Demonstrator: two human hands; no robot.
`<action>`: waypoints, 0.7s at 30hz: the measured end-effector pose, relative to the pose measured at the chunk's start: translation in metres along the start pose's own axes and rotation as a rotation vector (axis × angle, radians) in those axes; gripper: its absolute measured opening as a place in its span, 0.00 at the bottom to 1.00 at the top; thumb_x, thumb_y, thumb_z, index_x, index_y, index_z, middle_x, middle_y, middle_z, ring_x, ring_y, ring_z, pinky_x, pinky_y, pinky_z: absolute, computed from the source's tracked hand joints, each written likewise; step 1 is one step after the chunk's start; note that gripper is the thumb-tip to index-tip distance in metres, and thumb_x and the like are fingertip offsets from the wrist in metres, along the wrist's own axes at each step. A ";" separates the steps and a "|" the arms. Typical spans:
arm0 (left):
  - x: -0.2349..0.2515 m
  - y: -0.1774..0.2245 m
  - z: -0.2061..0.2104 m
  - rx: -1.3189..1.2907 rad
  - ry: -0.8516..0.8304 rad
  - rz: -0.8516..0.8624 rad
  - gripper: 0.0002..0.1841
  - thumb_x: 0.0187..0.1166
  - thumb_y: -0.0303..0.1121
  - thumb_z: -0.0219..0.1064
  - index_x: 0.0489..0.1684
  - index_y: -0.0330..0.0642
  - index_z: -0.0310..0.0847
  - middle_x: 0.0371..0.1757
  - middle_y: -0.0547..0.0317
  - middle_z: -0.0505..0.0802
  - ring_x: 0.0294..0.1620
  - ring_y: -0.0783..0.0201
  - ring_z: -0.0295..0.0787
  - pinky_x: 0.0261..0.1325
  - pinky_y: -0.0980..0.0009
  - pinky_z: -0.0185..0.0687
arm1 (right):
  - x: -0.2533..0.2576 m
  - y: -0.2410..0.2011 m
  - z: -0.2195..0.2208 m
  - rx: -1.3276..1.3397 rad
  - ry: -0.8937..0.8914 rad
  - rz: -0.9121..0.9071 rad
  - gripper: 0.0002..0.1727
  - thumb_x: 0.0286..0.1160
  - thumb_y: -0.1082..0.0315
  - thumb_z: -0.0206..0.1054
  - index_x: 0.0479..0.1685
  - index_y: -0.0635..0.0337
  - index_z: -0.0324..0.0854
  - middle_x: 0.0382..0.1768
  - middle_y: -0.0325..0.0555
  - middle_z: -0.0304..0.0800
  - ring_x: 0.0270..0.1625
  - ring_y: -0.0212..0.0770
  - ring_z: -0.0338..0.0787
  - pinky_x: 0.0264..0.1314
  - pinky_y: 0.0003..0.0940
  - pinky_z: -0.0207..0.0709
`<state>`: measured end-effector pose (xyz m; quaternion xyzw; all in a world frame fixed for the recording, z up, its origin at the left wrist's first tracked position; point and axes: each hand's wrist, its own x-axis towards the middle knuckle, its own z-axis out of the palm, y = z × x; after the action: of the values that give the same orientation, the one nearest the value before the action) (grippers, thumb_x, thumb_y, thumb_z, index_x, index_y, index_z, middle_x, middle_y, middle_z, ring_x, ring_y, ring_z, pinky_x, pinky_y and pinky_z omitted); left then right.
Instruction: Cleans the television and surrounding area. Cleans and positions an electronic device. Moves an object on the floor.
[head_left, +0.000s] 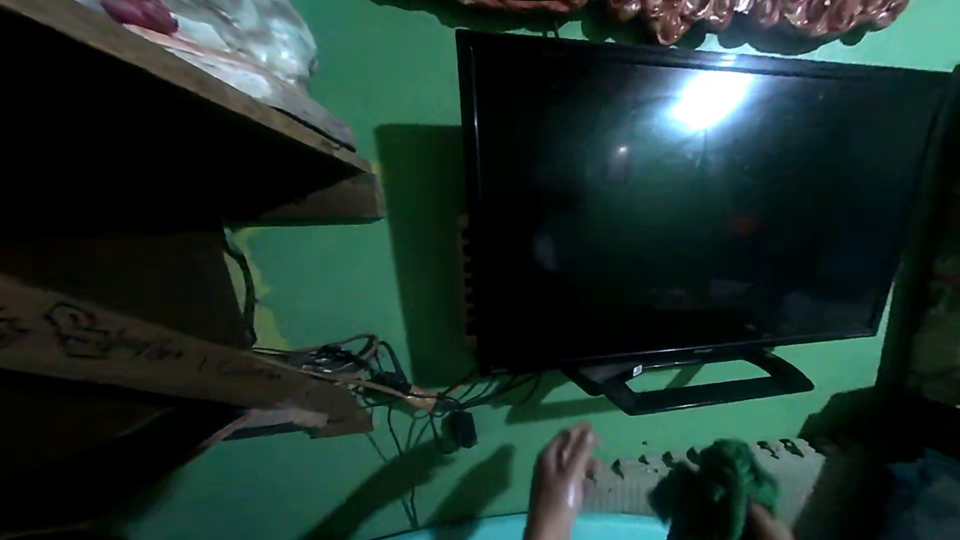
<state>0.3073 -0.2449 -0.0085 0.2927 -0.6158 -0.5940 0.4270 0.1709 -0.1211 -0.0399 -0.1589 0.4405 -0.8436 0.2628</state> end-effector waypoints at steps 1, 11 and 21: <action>0.018 0.007 0.001 -0.110 0.036 -0.050 0.22 0.92 0.39 0.54 0.76 0.33 0.73 0.65 0.44 0.89 0.57 0.54 0.90 0.55 0.57 0.85 | 0.006 -0.014 0.003 0.028 0.016 -0.099 0.13 0.92 0.69 0.38 0.58 0.59 0.68 0.35 0.30 0.86 0.38 0.23 0.89 0.45 0.27 0.88; 0.078 0.028 0.035 -0.507 0.243 -0.199 0.14 0.87 0.29 0.60 0.63 0.28 0.75 0.50 0.44 0.87 0.42 0.61 0.86 0.46 0.71 0.83 | 0.055 -0.033 0.028 0.070 0.049 -0.235 0.12 0.91 0.75 0.43 0.61 0.66 0.69 0.36 0.40 0.87 0.35 0.29 0.91 0.39 0.28 0.88; 0.086 0.024 0.004 -0.491 0.350 -0.219 0.09 0.89 0.31 0.57 0.51 0.34 0.76 0.35 0.53 0.87 0.30 0.68 0.85 0.35 0.77 0.83 | 0.107 -0.011 0.008 -0.360 -0.153 -0.614 0.27 0.76 0.73 0.55 0.75 0.74 0.67 0.62 0.57 0.81 0.54 0.37 0.89 0.55 0.35 0.86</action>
<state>0.2674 -0.3142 0.0307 0.3432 -0.3362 -0.7079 0.5178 0.0846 -0.1835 -0.0230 -0.3901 0.4928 -0.7778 -0.0030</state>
